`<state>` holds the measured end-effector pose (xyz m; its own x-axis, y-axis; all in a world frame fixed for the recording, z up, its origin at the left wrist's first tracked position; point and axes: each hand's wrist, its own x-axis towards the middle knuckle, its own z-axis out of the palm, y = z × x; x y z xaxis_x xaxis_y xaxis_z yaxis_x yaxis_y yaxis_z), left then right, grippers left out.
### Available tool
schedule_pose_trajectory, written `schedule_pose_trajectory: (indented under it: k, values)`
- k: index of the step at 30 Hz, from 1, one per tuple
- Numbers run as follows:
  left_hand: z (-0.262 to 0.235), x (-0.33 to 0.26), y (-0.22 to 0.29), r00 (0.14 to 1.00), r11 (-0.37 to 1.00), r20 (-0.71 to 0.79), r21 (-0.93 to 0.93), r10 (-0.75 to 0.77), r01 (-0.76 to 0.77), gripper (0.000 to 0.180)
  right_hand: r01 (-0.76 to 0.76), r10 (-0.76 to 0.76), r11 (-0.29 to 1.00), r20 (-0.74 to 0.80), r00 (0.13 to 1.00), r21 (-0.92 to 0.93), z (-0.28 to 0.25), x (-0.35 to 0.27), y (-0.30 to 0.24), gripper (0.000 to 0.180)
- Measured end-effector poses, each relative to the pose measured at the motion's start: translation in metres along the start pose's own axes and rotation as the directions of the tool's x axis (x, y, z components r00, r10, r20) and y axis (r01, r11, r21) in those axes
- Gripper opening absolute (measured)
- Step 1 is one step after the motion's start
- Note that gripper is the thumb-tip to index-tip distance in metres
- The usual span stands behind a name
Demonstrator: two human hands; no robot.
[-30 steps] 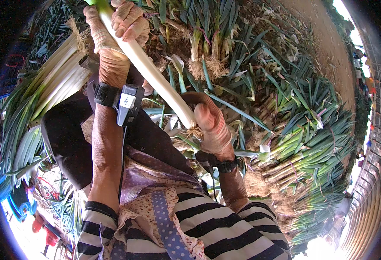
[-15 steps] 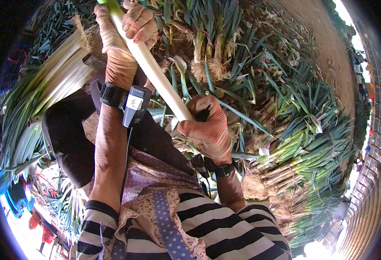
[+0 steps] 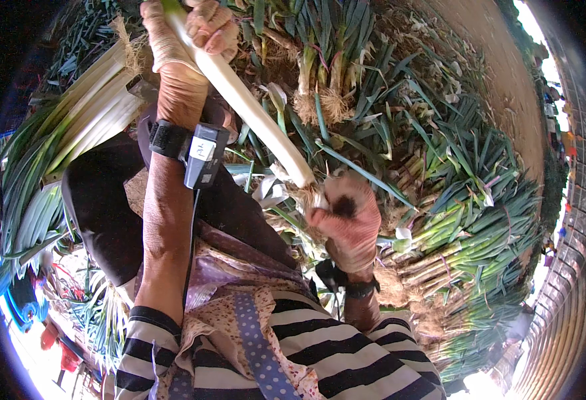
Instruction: Cleaning, trimming, and bundling leeks in an agricultural setting.
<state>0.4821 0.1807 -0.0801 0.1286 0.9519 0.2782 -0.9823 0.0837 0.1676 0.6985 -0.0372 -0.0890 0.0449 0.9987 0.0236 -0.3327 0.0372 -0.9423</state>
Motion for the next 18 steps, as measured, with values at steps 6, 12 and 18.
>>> schedule_pose_trajectory:
  k: [6,12,18]
  values:
    - [-0.005,-0.004,0.004,0.997,0.997,-0.064,0.067,0.031,-0.027,0.061,0.456,-0.226,0.524,0.399,0.889,-0.719,0.0,0.048,0.005,0.062]
    - [-0.009,-0.004,0.0,0.968,0.974,-0.226,0.219,0.108,-0.057,0.061,0.138,-0.123,0.724,0.071,0.99,-0.676,0.013,0.05,0.02,0.05]
    - [-0.018,-0.01,-0.004,0.87,0.911,-0.461,0.411,0.174,0.035,0.061,-0.09,-0.03,0.668,-0.147,0.989,-0.739,0.018,0.034,0.032,0.032]
